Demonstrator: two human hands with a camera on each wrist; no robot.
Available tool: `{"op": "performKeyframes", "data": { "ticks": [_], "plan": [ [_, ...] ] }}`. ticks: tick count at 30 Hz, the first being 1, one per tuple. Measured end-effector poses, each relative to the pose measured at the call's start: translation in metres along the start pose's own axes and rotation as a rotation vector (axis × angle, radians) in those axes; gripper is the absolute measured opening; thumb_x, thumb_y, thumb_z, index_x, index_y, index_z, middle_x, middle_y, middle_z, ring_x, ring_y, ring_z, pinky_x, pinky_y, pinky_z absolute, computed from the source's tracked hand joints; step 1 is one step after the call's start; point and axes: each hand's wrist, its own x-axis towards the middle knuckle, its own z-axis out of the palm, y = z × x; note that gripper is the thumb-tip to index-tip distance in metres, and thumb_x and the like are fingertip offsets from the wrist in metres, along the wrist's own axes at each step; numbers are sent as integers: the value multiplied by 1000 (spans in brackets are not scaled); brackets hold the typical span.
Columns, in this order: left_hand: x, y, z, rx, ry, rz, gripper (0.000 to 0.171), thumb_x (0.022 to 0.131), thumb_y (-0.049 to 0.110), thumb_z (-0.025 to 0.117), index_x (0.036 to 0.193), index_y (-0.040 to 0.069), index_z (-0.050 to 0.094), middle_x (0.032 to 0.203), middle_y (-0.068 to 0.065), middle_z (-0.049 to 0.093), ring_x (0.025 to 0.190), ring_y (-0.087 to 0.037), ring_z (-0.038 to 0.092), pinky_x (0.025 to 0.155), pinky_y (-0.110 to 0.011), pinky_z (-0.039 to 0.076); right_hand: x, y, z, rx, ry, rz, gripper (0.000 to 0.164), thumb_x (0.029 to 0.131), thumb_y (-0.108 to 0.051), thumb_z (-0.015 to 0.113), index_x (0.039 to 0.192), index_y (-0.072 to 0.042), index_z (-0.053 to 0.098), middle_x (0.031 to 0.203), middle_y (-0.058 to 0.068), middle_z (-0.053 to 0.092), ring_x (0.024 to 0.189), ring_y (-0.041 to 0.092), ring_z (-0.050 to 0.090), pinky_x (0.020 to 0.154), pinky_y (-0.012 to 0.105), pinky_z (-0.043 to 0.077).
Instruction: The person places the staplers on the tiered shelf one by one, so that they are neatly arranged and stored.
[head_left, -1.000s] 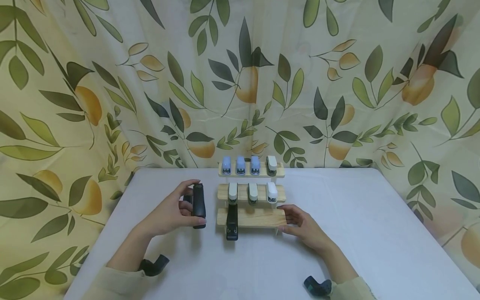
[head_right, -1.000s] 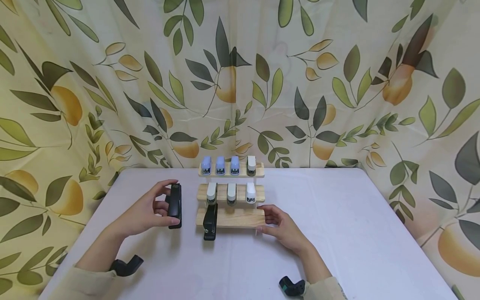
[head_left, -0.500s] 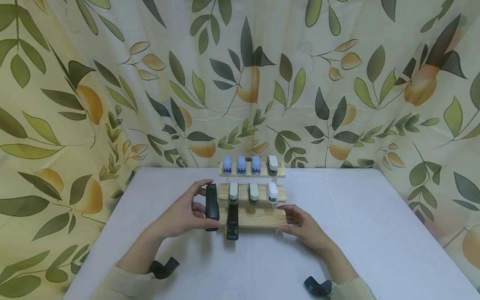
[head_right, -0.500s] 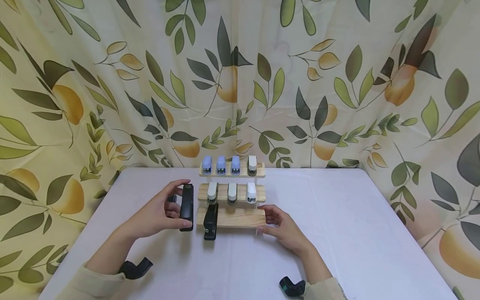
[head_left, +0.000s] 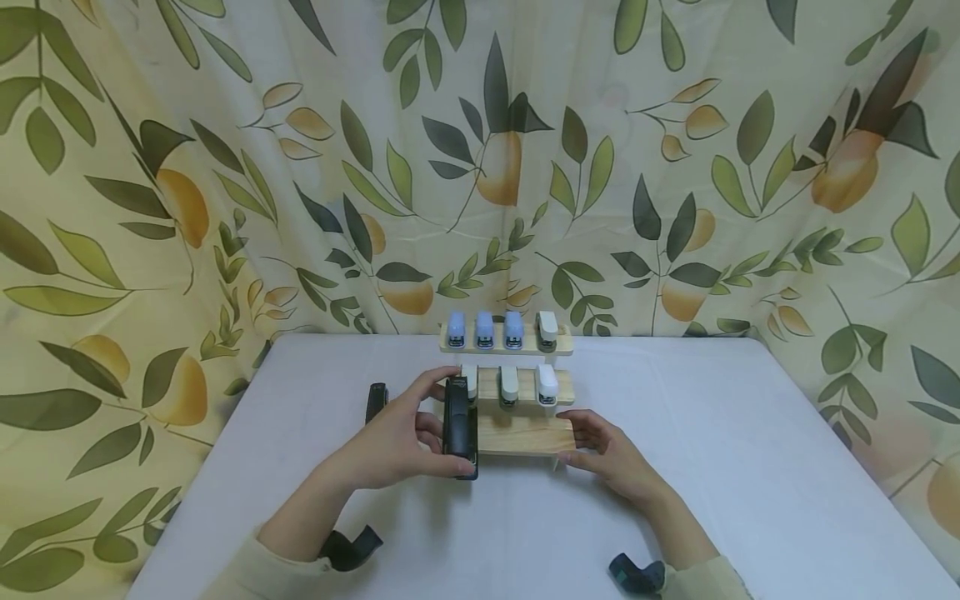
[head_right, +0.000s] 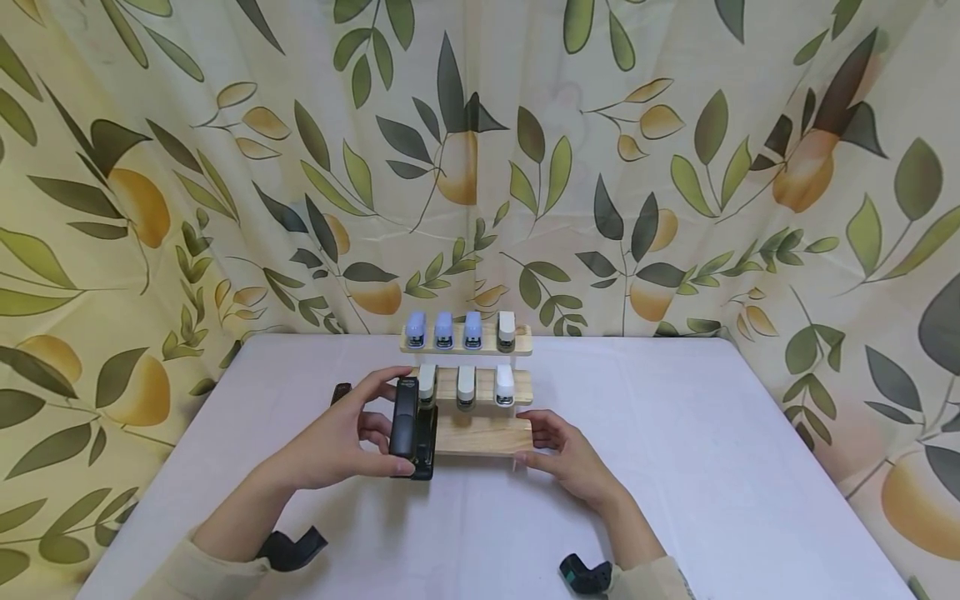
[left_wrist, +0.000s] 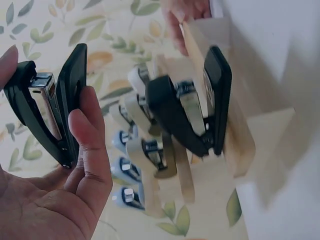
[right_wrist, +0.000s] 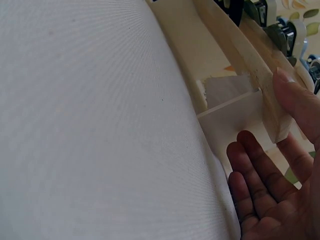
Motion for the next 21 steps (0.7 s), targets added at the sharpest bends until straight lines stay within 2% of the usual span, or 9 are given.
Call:
{"op": "performKeyframes", "data": {
  "ticks": [8, 15, 21],
  "plan": [
    [4, 6, 19, -49, -39, -2, 109, 75, 27, 95, 158, 40, 26, 144, -9, 45, 91, -18, 72, 82, -34, 60, 0, 1, 0, 7, -2, -13, 63, 89, -24, 82, 144, -12, 54, 140, 15, 59, 121, 27, 59, 99, 21, 51],
    [6, 8, 37, -73, -47, -10, 107, 76, 30, 94, 156, 50, 26, 140, -11, 45, 91, -18, 70, 81, -32, 59, -1, 1, 0, 13, -4, -11, 62, 90, -24, 81, 145, -13, 53, 141, 14, 58, 121, 25, 59, 100, 21, 50],
    [7, 12, 50, -136, -79, -17, 109, 77, 28, 93, 161, 38, 25, 137, -10, 48, 93, -18, 72, 82, -31, 61, 0, 1, 0, 11, -9, 1, 61, 91, -26, 80, 145, -15, 53, 140, 13, 58, 122, 28, 58, 100, 21, 50]
  ]
}}
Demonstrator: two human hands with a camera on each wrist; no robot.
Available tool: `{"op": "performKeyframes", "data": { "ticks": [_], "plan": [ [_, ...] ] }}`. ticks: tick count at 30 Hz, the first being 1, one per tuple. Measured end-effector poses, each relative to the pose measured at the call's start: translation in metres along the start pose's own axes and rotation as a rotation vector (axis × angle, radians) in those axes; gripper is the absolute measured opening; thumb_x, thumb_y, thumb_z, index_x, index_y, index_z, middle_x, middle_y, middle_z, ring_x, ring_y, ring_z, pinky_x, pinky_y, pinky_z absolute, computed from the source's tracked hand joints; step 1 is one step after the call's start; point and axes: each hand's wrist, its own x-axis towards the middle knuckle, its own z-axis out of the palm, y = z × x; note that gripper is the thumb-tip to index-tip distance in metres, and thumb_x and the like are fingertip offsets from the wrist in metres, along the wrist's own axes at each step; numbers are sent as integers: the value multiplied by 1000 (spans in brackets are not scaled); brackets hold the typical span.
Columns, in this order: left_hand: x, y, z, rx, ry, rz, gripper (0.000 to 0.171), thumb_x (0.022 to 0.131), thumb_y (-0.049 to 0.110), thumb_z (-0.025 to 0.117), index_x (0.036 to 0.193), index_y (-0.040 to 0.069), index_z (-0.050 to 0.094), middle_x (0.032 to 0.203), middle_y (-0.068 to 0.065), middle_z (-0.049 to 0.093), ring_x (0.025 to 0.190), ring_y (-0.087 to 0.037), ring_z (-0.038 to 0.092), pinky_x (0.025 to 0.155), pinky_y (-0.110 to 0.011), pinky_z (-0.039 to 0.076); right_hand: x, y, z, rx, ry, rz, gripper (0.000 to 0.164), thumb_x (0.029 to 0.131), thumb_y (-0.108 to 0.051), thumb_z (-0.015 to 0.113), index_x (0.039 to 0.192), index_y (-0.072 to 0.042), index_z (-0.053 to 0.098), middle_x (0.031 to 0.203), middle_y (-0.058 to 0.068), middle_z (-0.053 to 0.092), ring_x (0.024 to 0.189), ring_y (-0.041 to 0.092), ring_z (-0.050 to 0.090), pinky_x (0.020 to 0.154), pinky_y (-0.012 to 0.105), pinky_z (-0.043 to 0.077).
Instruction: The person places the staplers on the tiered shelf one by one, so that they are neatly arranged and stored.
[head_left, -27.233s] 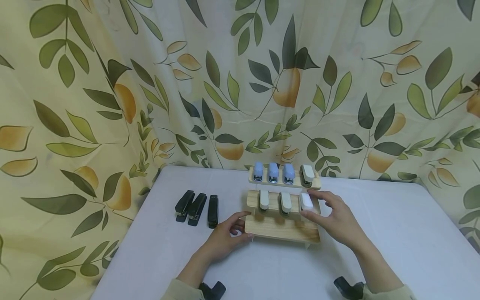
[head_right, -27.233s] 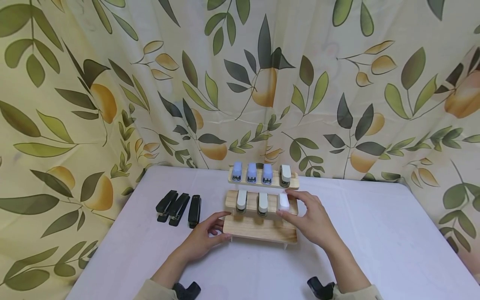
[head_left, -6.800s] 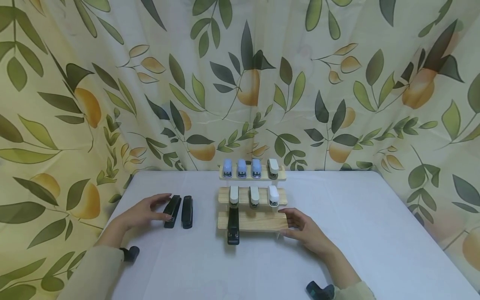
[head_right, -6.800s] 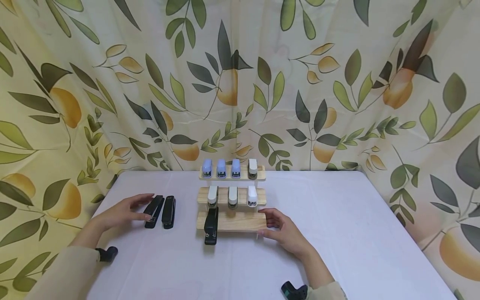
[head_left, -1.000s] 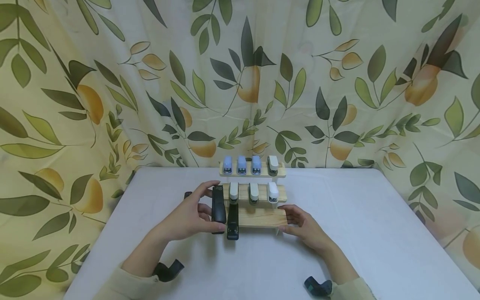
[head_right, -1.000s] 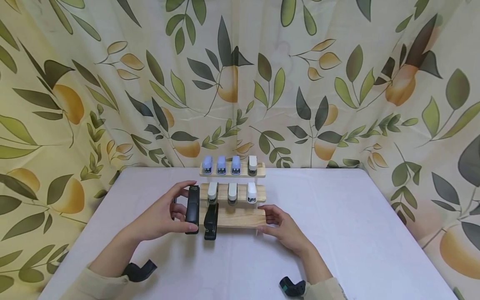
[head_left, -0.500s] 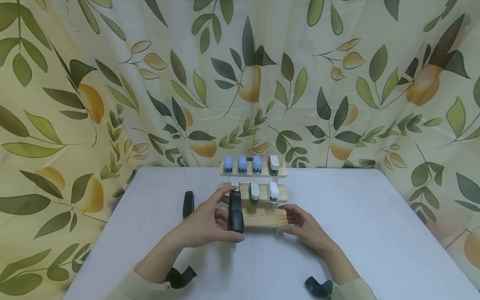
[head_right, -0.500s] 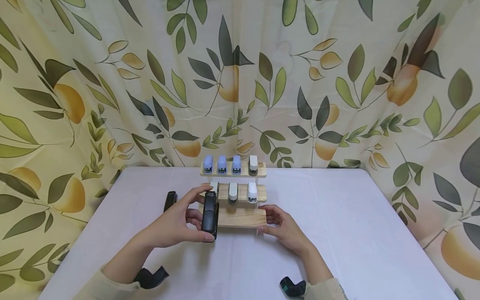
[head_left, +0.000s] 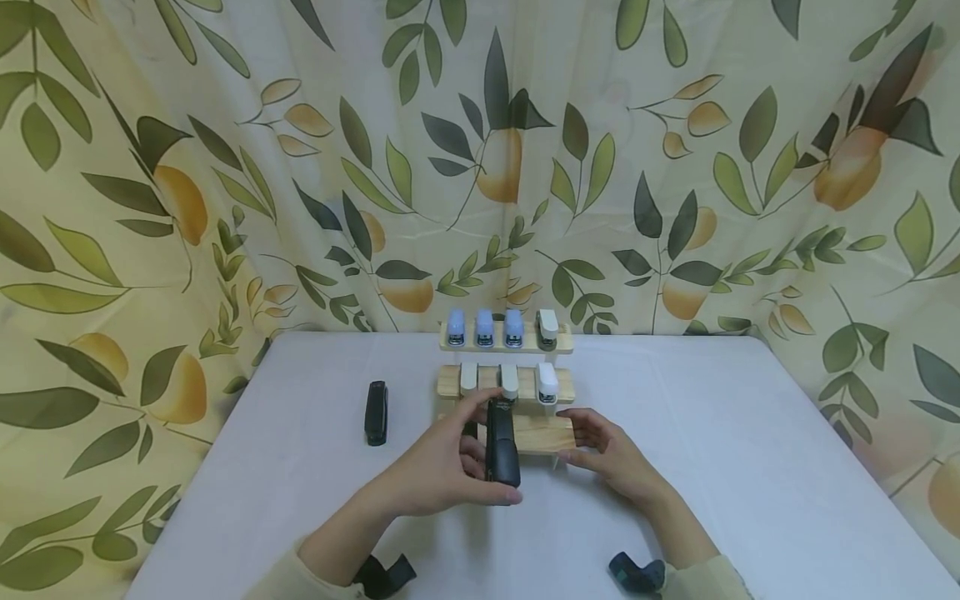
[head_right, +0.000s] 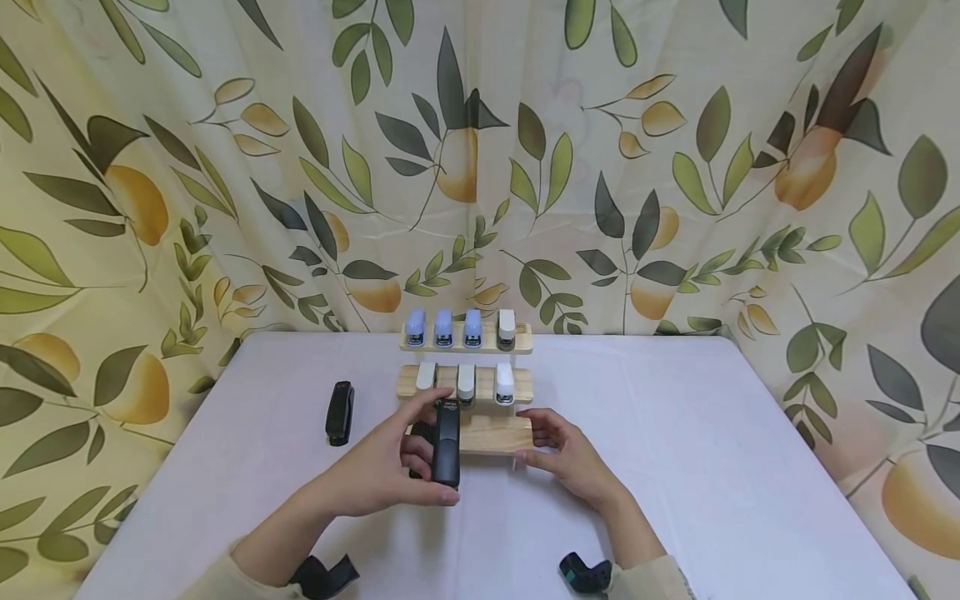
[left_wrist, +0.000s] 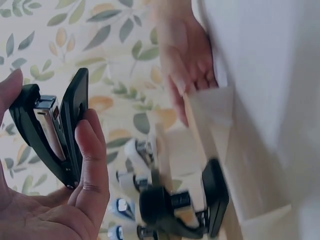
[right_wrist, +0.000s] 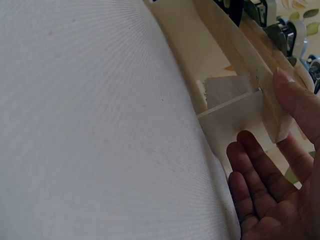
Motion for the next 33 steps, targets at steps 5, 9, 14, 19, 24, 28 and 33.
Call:
{"op": "performKeyframes", "data": {
  "ticks": [5, 9, 14, 19, 24, 28, 33],
  "plan": [
    [3, -5, 12, -40, -9, -10, 106, 78, 32, 92, 159, 44, 25, 123, -5, 62, 88, -17, 75, 79, -31, 61, 0, -1, 0, 0, -4, -1, 61, 92, -26, 80, 145, -16, 52, 141, 12, 58, 124, 29, 57, 100, 21, 50],
    [6, -9, 21, -51, -8, -18, 105, 79, 34, 91, 157, 50, 23, 101, -3, 74, 84, -17, 76, 78, -30, 61, -1, -1, 1, -5, -5, -7, 61, 92, -25, 80, 145, -16, 52, 141, 12, 59, 123, 29, 58, 100, 21, 50],
    [8, -12, 29, -39, 18, -45, 104, 79, 33, 91, 155, 55, 23, 118, -3, 68, 88, -14, 74, 77, -30, 60, 0, 0, 0, 6, -6, -13, 61, 92, -24, 80, 145, -15, 52, 140, 13, 59, 122, 28, 58, 100, 23, 50],
    [10, -15, 37, -27, 51, -94, 103, 79, 36, 91, 154, 56, 24, 142, -9, 51, 90, -13, 71, 74, -32, 58, 0, 1, 0, 13, -8, 2, 61, 92, -25, 80, 146, -16, 51, 141, 12, 58, 122, 26, 59, 101, 24, 50],
    [13, -20, 45, -35, 86, -138, 103, 79, 38, 91, 155, 54, 23, 152, -8, 44, 88, -13, 72, 73, -32, 57, -1, 0, -1, 8, -2, 14, 62, 92, -25, 80, 146, -17, 51, 140, 11, 59, 120, 23, 59, 101, 25, 50],
    [17, -25, 51, -33, 115, -168, 105, 80, 39, 90, 159, 47, 22, 153, -11, 45, 85, -13, 72, 73, -32, 56, -1, -1, 0, 0, 3, 19, 61, 91, -25, 80, 145, -17, 52, 139, 10, 60, 120, 22, 60, 101, 25, 50],
    [20, -31, 57, -13, 132, -185, 107, 81, 43, 88, 163, 39, 20, 150, -15, 47, 84, -12, 70, 73, -32, 54, -1, -1, 0, -10, 0, 3, 60, 92, -25, 80, 145, -17, 52, 139, 11, 60, 121, 26, 60, 101, 24, 50]
  ]
}}
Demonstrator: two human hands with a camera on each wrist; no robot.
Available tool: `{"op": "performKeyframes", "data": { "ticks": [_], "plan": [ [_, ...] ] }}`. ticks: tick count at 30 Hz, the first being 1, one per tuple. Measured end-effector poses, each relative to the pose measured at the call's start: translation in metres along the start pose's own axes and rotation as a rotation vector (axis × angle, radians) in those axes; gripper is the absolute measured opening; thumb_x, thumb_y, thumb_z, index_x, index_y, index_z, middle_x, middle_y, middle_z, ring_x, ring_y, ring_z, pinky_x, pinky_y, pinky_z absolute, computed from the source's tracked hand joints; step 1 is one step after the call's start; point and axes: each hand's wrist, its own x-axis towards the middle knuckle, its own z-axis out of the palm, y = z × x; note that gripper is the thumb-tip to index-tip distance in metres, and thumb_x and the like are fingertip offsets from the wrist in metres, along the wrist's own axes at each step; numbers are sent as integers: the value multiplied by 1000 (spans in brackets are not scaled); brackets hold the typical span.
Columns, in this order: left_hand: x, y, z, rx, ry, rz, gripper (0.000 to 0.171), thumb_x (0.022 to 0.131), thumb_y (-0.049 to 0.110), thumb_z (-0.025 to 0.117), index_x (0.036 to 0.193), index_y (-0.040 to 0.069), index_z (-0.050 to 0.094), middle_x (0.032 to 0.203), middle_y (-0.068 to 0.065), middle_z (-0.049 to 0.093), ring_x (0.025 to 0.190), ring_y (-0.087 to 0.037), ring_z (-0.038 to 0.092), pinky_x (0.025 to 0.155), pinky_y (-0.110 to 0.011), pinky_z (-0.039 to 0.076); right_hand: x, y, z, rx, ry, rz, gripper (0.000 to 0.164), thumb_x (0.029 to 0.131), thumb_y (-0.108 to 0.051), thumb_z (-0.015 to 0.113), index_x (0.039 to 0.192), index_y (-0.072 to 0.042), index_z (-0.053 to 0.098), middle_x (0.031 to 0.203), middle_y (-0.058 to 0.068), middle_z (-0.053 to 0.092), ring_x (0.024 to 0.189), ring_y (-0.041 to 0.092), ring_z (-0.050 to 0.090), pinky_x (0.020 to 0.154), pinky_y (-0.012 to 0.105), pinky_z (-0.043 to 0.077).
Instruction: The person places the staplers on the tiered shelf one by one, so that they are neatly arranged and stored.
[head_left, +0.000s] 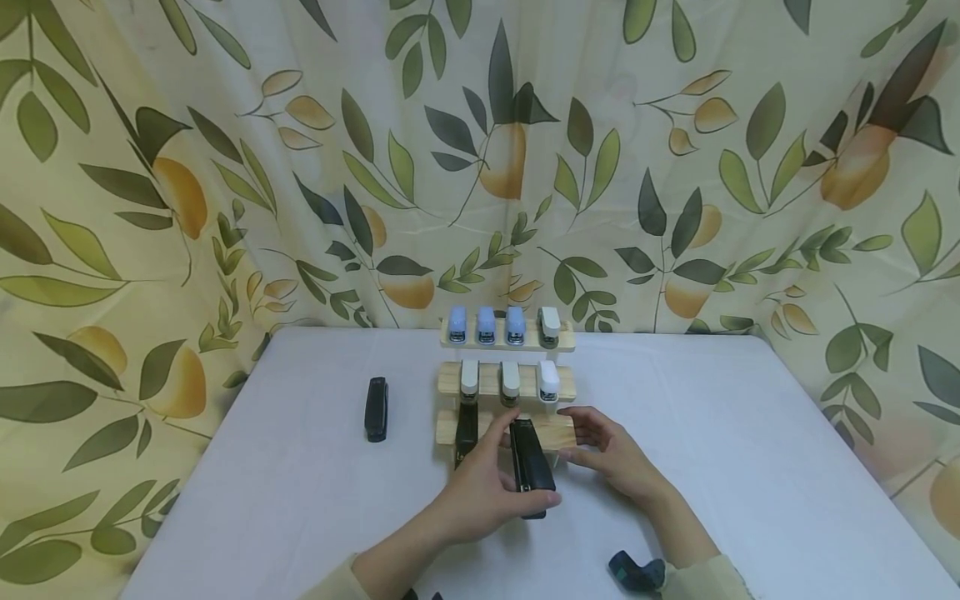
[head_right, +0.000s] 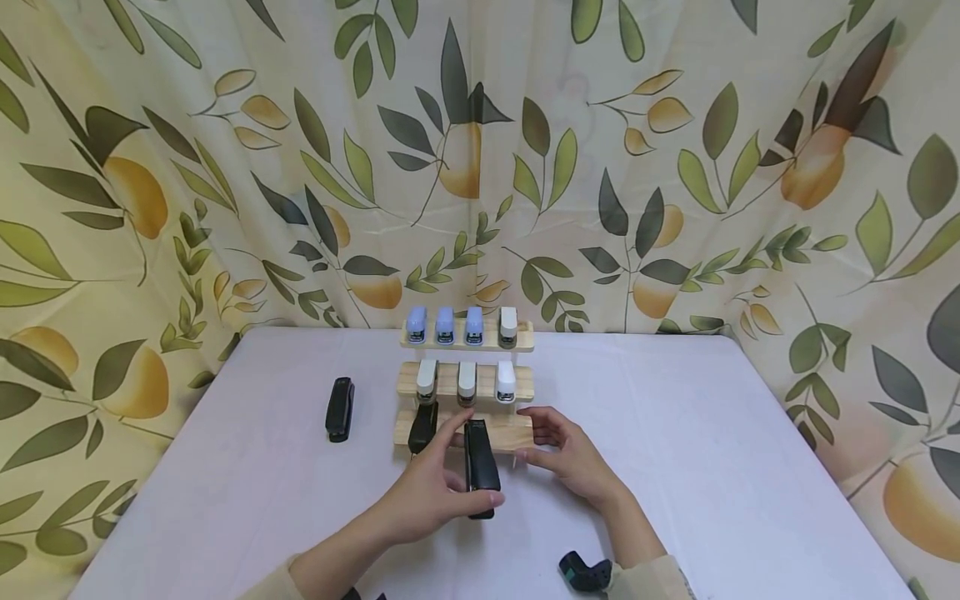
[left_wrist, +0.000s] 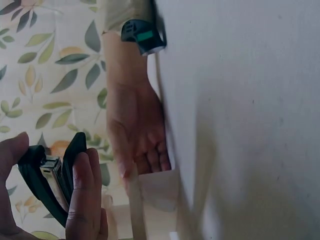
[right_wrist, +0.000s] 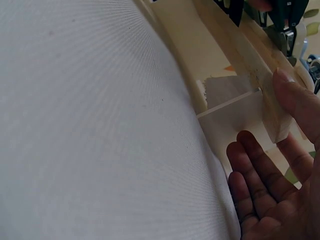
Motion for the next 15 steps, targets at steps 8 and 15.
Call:
{"op": "performKeyframes", "data": {
  "ticks": [8, 15],
  "plan": [
    [6, -6, 7, 12, 21, -1, 108, 82, 44, 87, 165, 31, 19, 157, -16, 41, 82, -13, 67, 74, -31, 53, 0, 2, -1, -7, -6, -21, 60, 92, -25, 79, 145, -18, 52, 140, 11, 60, 121, 25, 60, 101, 22, 50],
    [12, -11, 10, 6, 51, -3, 109, 83, 48, 86, 166, 28, 18, 162, -12, 35, 82, -12, 65, 73, -29, 53, 1, 1, -1, -14, 0, -19, 59, 92, -26, 79, 145, -18, 53, 139, 10, 61, 120, 23, 60, 101, 24, 50]
  ]
}}
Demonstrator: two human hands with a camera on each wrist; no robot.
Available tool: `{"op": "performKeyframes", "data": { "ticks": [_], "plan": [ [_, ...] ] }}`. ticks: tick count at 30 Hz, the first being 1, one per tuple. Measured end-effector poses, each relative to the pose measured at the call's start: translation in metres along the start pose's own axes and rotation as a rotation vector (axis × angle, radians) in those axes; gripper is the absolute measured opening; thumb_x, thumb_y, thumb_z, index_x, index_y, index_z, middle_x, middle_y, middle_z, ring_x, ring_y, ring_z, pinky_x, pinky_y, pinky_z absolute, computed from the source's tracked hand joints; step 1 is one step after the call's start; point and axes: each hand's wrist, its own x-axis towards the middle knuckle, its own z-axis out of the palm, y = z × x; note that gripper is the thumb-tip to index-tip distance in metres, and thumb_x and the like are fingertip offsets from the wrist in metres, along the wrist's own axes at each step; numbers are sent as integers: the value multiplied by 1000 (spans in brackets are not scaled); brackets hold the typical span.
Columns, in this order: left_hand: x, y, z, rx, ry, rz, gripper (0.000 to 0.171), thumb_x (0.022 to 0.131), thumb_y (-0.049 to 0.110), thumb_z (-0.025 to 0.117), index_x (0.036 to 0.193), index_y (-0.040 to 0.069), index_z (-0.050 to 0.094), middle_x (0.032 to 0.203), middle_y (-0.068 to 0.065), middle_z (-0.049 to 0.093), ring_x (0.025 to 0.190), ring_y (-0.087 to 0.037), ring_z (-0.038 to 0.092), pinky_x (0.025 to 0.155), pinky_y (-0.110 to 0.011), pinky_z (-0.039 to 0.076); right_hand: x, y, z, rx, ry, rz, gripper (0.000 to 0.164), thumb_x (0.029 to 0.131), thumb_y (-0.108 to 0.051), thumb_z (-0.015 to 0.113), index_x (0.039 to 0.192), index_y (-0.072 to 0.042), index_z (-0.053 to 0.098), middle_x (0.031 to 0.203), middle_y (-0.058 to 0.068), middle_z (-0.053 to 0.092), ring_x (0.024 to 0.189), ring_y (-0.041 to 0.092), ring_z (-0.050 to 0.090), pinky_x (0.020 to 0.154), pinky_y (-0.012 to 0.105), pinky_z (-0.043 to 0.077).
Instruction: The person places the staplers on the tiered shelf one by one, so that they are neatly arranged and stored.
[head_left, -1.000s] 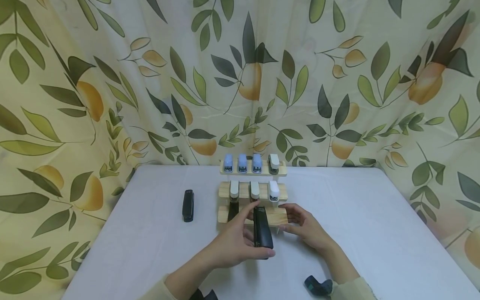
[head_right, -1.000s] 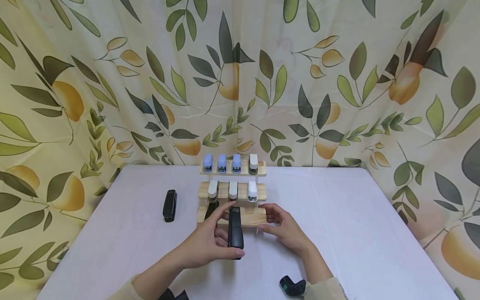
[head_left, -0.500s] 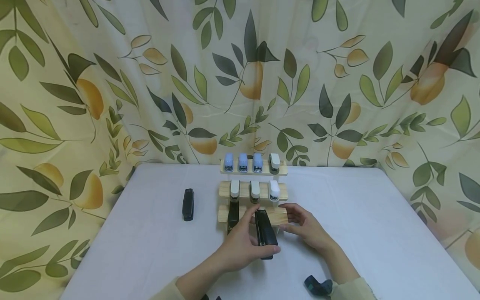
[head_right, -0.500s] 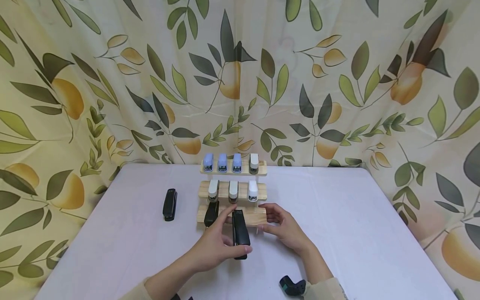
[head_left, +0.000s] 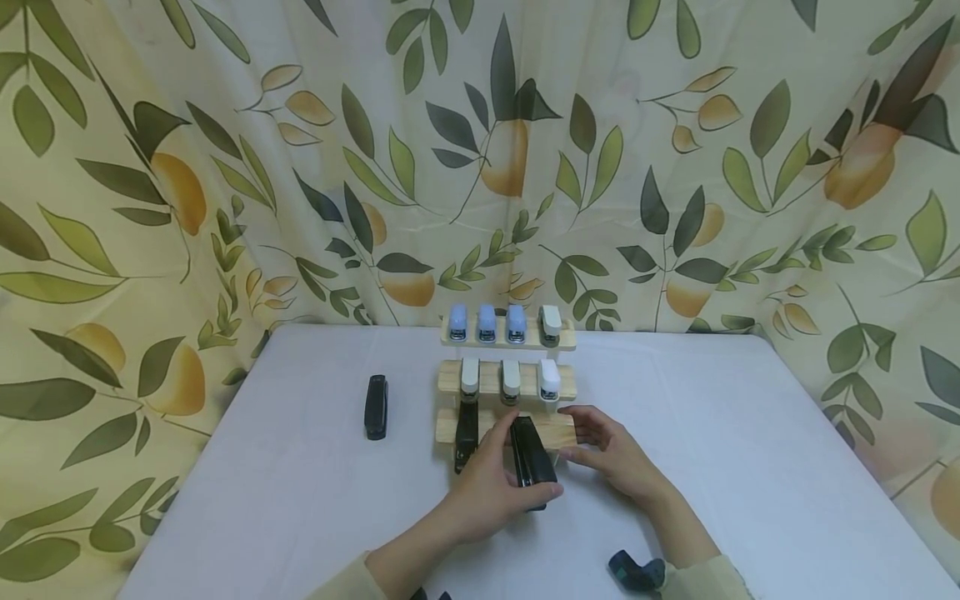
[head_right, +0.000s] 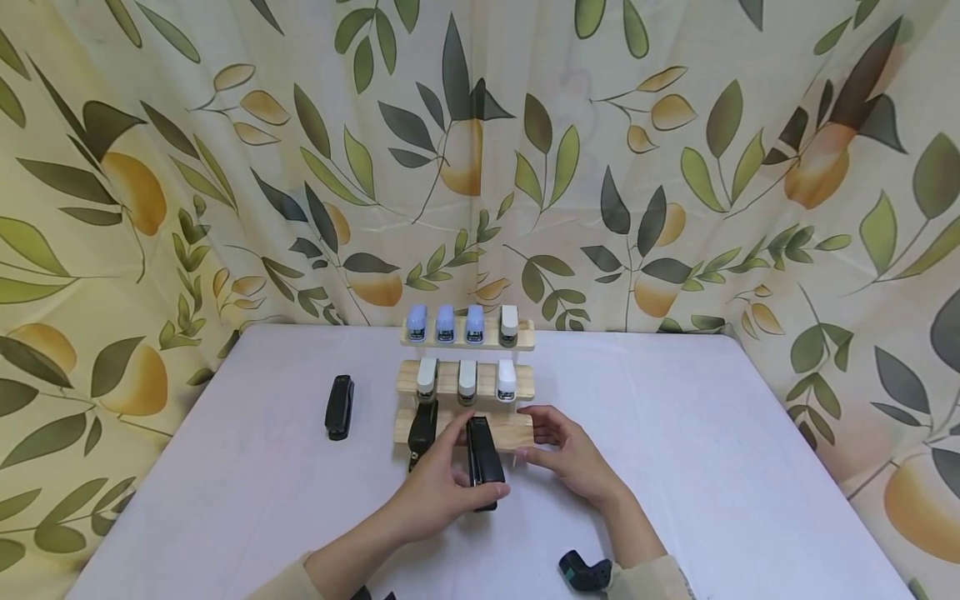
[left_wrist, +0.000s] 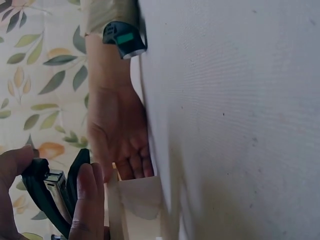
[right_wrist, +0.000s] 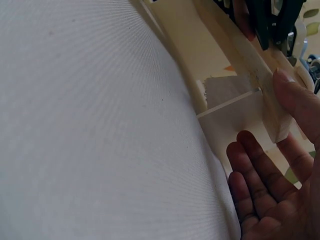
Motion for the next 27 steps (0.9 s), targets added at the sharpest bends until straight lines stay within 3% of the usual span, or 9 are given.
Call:
{"op": "performKeyframes", "data": {
  "ticks": [13, 20, 22, 27],
  "plan": [
    [3, -2, 4, -23, 22, 20, 108, 84, 45, 85, 166, 26, 18, 162, -14, 36, 82, -11, 65, 70, -28, 54, 0, 1, -1, 2, -6, -31, 58, 93, -22, 78, 145, -16, 53, 138, 12, 61, 118, 21, 61, 100, 23, 50],
    [7, 0, 8, 35, 39, 27, 109, 83, 47, 85, 166, 23, 18, 162, -12, 35, 82, -11, 62, 71, -27, 52, 0, 2, -1, 8, -9, -36, 56, 94, -21, 77, 144, -16, 53, 138, 12, 61, 118, 22, 61, 100, 24, 50],
    [9, 1, 10, 59, 49, 25, 109, 83, 48, 85, 166, 24, 19, 161, -12, 35, 87, -13, 62, 74, -29, 52, -1, 2, -1, 9, -10, -37, 56, 94, -21, 77, 144, -16, 53, 138, 12, 61, 118, 23, 61, 100, 24, 50],
    [14, 2, 15, 138, 96, 28, 108, 82, 54, 83, 165, 25, 21, 160, -10, 38, 120, -26, 56, 95, -47, 51, 0, 2, -2, 25, -18, -40, 56, 94, -19, 76, 144, -14, 52, 138, 14, 61, 117, 22, 62, 99, 24, 51]
  ]
}}
